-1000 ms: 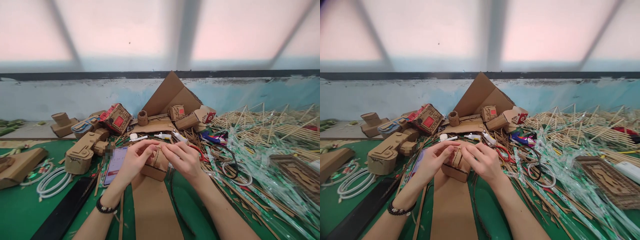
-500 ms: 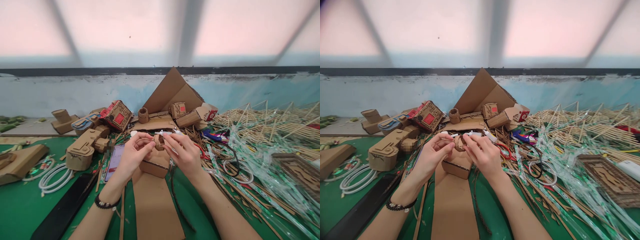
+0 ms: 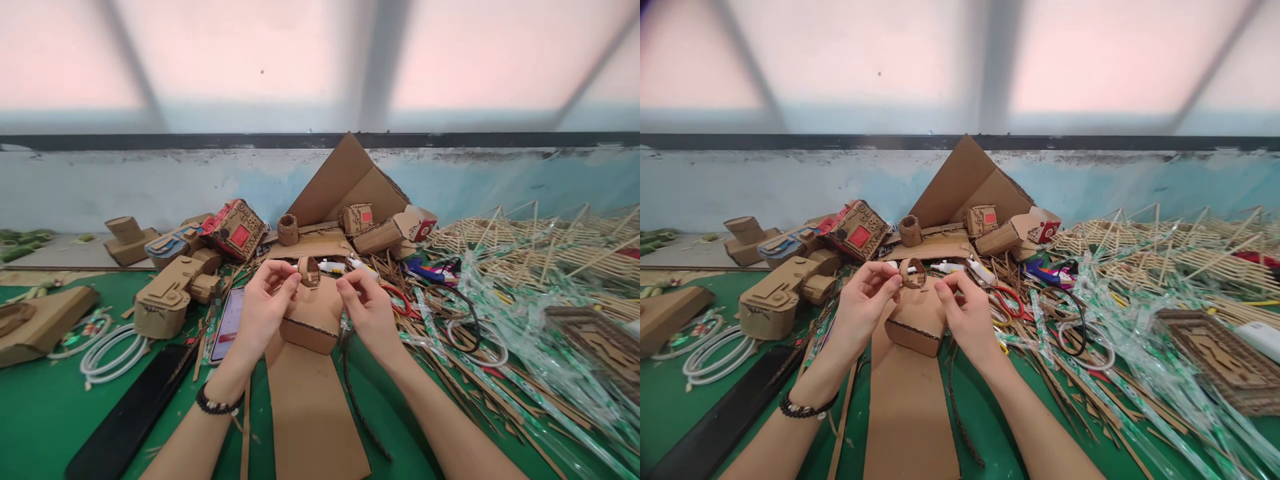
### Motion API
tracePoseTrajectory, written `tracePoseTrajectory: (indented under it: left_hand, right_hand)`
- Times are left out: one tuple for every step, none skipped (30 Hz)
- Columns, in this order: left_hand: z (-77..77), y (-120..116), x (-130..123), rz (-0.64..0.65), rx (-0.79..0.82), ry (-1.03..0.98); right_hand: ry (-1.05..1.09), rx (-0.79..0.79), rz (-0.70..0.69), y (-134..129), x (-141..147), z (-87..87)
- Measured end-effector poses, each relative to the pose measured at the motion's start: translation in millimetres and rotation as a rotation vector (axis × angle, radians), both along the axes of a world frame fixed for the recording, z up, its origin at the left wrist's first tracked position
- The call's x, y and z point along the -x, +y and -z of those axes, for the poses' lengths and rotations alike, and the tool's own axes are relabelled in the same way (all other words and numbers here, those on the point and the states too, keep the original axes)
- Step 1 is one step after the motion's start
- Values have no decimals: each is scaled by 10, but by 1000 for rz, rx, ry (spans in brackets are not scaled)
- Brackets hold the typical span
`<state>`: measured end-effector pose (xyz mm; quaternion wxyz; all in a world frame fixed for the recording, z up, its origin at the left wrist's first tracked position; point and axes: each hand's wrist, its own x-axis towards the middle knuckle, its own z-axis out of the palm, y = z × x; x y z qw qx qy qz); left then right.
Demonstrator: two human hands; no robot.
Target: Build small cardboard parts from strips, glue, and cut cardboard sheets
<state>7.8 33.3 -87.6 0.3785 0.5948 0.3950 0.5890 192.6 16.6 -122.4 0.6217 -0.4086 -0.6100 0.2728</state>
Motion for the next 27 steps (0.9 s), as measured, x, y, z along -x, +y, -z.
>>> tracePoseTrajectory:
  left_hand:
    - [4,2,-3,-1,-2,2]
    - [9,5,-6,0,-3,4]
    - [13,8,-8,1,-3,5]
    - [16,11,-9,1,-4,4]
    - [19,13,-8,1,-4,2]
    - [21,15,-7,0,-6,0]
    - [22,16,-5,-1,-8,0]
    - [23,17,-4,-2,-11,0]
    - [24,17,-2,-2,-13,1]
    - [25,16,-3,-2,-12,3]
    - [26,16,-4,0,-11,4]
    - [29,15,-7,1,-10,5]
    - [32,15,-10,2,-10,6]
    - [36,15,-14,3,-10,7]
    - [40,15,-19,5,-13,8]
    - [44,16,-23,5,-17,10]
    - [47,16,-26,6,-22,13]
    - [48,16,-28,5,-27,15]
    - [49,16,-29,4,-30,17]
    - [48,16,-30,2,-32,18]
    - [47,15,-30,0,-34,18]
    - [46,15,-30,-1,-33,18]
    - [46,14,-30,-2,-32,18]
    - [48,13,-31,-4,-31,19]
    - [51,13,-32,-3,-28,21]
    - [55,12,-33,-2,-24,24]
    - [60,13,-34,0,-21,29]
  right_hand:
    - [2,22,-24,-1,-2,9]
    - [3,39,-43,-1,-4,17]
    - [4,49,-54,-1,-5,21]
    - [4,52,-58,0,-5,21]
    - [7,51,-59,1,-3,18]
    - [12,52,-62,3,1,12]
    - [24,54,-64,6,6,4]
    - [40,54,-64,8,12,-5]
    - [57,52,-64,11,18,-13]
    - [70,47,-63,14,24,-19]
    - [76,42,-64,17,29,-23]
    - [76,38,-65,18,32,-25]
    - [74,36,-68,19,35,-25]
    - [68,40,-72,18,35,-25]
    - [65,47,-74,16,35,-24]
    - [61,59,-75,14,34,-23]
    - [57,74,-73,12,32,-23]
    - [51,89,-69,10,29,-22]
    - [44,105,-66,8,24,-20]
    - [36,118,-63,7,18,-16]
    - [27,128,-61,7,12,-10]
    - [20,134,-58,8,5,-1]
    - [16,139,-56,9,-2,9]
    - [16,147,-57,10,-8,19]
    - [23,160,-59,13,-12,28]
    - [38,173,-66,15,-13,35]
    - [60,181,-80,19,-11,38]
